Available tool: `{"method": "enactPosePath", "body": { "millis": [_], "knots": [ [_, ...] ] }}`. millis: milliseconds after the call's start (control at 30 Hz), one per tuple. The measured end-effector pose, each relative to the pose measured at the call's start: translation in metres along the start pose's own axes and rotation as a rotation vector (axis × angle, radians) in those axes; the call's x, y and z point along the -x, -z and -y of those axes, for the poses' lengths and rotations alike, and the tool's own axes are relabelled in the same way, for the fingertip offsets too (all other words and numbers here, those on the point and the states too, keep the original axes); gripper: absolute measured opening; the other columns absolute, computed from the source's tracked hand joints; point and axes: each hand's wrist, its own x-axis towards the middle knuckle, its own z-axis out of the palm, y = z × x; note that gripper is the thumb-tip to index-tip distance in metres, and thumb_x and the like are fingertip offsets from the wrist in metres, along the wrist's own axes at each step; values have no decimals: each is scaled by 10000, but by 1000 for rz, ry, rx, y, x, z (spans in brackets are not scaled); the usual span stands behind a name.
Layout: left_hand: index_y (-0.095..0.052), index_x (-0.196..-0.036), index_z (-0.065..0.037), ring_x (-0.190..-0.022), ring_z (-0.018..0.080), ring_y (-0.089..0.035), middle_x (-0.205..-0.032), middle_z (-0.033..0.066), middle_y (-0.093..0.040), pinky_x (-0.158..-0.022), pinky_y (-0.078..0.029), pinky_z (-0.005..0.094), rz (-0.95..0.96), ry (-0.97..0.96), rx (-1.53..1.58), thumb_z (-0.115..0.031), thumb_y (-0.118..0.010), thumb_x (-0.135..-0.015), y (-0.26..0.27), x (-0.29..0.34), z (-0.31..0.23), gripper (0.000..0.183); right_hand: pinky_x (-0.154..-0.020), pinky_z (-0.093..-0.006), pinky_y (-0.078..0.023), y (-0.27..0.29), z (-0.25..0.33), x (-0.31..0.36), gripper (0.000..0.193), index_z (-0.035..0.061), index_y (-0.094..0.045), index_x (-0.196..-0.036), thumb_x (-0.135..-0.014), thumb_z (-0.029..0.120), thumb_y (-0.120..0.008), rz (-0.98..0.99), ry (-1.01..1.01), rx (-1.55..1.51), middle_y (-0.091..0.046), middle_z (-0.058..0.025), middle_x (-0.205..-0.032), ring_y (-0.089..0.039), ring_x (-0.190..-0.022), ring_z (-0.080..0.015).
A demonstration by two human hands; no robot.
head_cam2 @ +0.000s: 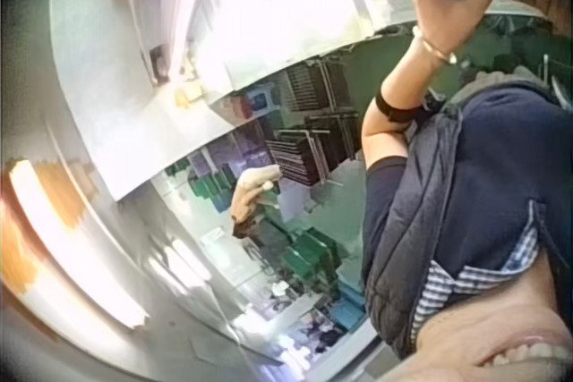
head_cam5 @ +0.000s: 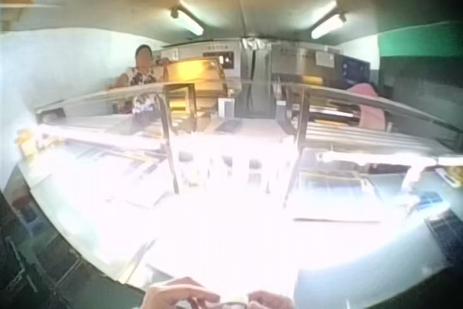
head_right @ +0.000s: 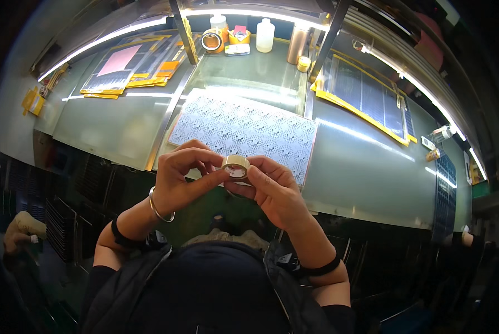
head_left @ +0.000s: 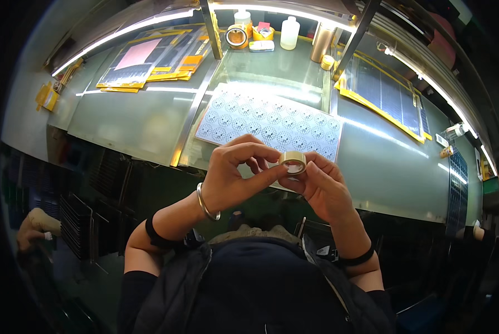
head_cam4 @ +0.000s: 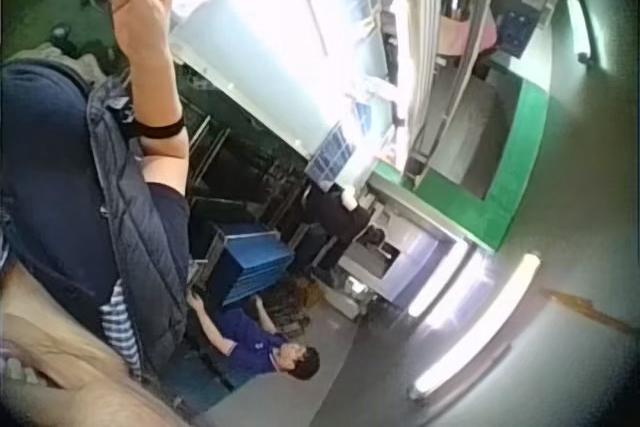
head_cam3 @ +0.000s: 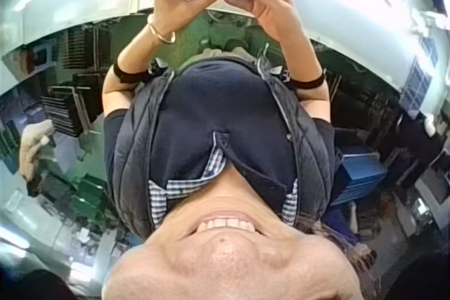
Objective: Assembling electronic components by taping sheets and placing them in racks.
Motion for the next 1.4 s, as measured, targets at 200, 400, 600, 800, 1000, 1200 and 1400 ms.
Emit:
{"method": "enactPosePath", "body": {
  "millis": [200,400,600,800,1000,1200,1400],
  "knots": [
    [-658,-872,-56,-655,77,-558,-791,43,-586,-557,-457,194,36,22,49,-98,-710,-698,-1,-2,5,188,-874,-392,-467,7,-8,1,217,8,-530,-1036,-910,163,-446,-19,-50,-13,-574,-114,-1029,-564,-970,-206],
    [-658,-910,-63,-684,84,-573,-819,48,-594,-562,-463,199,12,45,72,-96,-712,-698,-3,-1,5,221,-885,-384,-463,3,-12,3,184,-9,-529,-997,-890,134,-484,-50,12,76,-567,-108,-1017,-553,-980,-188],
    [-647,-939,-38,-728,85,-568,-894,60,-573,-588,-456,188,41,2,10,-26,-697,-705,-5,-1,6,240,-917,-378,-441,2,-14,8,158,-17,-520,-981,-883,103,-489,-76,45,40,-559,-110,-1022,-540,-994,-182],
    [-666,-886,-28,-688,122,-590,-835,83,-586,-560,-480,217,-31,-350,-196,13,-689,-680,-8,-3,6,211,-924,-374,-435,2,-13,14,179,-35,-519,-1016,-866,64,-507,-63,85,133,-546,-134,-1079,-532,-1014,-197],
    [-677,-891,-61,-629,124,-589,-759,41,-608,-562,-487,215,-71,-508,-302,-22,-689,-660,-13,-1,1,235,-887,-340,-458,-5,-9,21,155,-51,-550,-970,-837,27,-545,-85,187,250,-532,-167,-1111,-536,-1002,-205],
    [-660,-932,-26,-684,130,-595,-790,90,-613,-569,-480,217,58,-199,-94,-9,-682,-696,-17,0,-8,238,-840,-292,-467,-1,-12,28,165,-43,-565,-948,-790,-7,-598,-95,390,528,-511,-163,-1118,-528,-998,-193],
    [-658,-961,-67,-660,104,-588,-799,70,-611,-563,-487,217,97,-115,51,-40,-675,-716,-19,2,-8,248,-834,-283,-466,-8,-10,32,173,-40,-571,-922,-760,-19,-627,-100,504,700,-507,-157,-1100,-525,-1001,-192]
  ]
}}
